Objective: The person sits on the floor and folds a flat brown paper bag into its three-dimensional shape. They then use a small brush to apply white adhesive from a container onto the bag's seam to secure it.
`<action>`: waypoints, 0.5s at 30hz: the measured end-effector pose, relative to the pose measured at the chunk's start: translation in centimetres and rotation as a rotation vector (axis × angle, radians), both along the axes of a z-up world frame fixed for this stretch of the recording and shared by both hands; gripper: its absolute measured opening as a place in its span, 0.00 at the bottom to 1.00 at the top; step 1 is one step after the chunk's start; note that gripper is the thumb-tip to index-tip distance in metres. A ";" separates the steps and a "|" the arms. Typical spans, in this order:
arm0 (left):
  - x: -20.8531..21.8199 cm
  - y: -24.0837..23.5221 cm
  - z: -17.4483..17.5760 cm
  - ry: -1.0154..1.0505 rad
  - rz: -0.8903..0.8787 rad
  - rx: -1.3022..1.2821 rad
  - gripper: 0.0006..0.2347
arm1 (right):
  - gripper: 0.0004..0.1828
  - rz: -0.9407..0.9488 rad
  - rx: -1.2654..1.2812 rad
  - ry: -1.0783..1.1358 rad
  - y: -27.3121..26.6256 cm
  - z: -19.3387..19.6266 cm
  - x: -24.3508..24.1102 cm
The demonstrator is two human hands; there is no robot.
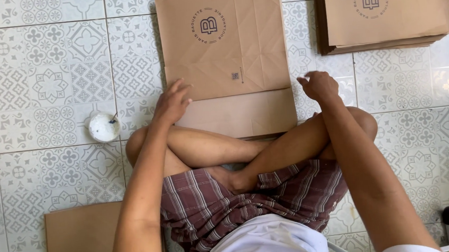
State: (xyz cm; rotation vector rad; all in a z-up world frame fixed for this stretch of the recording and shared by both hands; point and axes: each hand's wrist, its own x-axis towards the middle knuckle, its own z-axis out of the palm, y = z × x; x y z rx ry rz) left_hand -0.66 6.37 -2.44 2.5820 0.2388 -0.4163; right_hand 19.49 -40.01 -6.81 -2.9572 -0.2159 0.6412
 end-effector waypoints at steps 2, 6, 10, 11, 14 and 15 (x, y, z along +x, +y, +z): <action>-0.3 -0.1 0.9 -0.075 0.193 -0.063 0.19 | 0.27 -0.078 0.116 -0.031 0.9 -1.4 0.2; -0.5 1.3 -0.6 0.036 0.709 -0.202 0.22 | 0.39 -0.197 0.486 0.116 4.5 4.6 -2.8; -0.1 1.7 -4.6 0.215 0.698 -0.161 0.28 | 0.43 -0.234 0.541 0.206 5.0 4.6 -2.1; -0.1 1.6 -4.4 0.218 0.705 -0.191 0.27 | 0.43 -0.268 0.564 0.236 5.3 5.1 -2.3; 0.2 1.4 -3.6 0.174 0.751 -0.321 0.28 | 0.43 -0.349 0.623 0.288 6.1 5.6 -2.4; 0.3 1.3 -3.2 0.123 0.790 -0.424 0.30 | 0.43 -0.396 0.658 0.305 6.3 5.7 -2.3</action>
